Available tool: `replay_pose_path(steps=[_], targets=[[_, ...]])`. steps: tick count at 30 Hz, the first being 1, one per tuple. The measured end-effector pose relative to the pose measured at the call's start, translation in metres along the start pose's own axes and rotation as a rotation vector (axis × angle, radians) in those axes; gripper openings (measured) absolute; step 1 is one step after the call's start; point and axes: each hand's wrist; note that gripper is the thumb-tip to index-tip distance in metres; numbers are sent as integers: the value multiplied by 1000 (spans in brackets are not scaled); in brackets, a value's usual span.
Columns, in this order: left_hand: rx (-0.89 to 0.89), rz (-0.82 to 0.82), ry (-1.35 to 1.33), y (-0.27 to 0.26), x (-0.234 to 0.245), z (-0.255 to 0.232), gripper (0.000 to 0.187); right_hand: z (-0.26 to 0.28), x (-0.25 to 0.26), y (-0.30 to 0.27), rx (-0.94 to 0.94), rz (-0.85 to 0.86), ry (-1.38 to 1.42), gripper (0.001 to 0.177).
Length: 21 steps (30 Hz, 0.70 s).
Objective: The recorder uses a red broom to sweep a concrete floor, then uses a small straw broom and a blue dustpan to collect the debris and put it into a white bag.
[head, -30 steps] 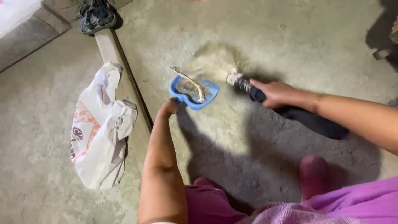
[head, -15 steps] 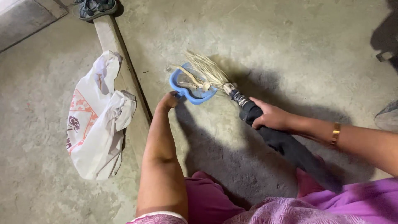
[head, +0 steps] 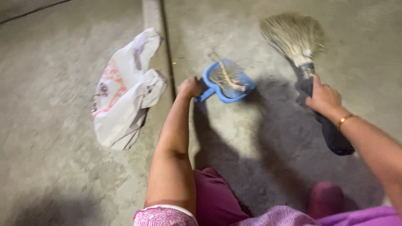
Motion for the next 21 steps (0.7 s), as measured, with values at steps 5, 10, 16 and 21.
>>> replay_pose_path(steps=[5,10,16,21], targets=[[269,-207,-8,-67,111,28,80,102,-102,42,295,-191,348,51],[392,-122,-101,-44,83,136,76,254,-229,98,-200,242,1515,34],[648,-366,-222,-141,158,60,73,330,-248,145,-673,331,2040,30],[70,-880,184,-165,156,70,21,297,-240,144,-562,277,2279,7]])
Point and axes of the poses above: each hand's wrist, its own y-axis towards the middle knuckle, its own x-axis out of the back of the hand, z = x × y, and after that the axes turned 9 degrees about x, right-handed
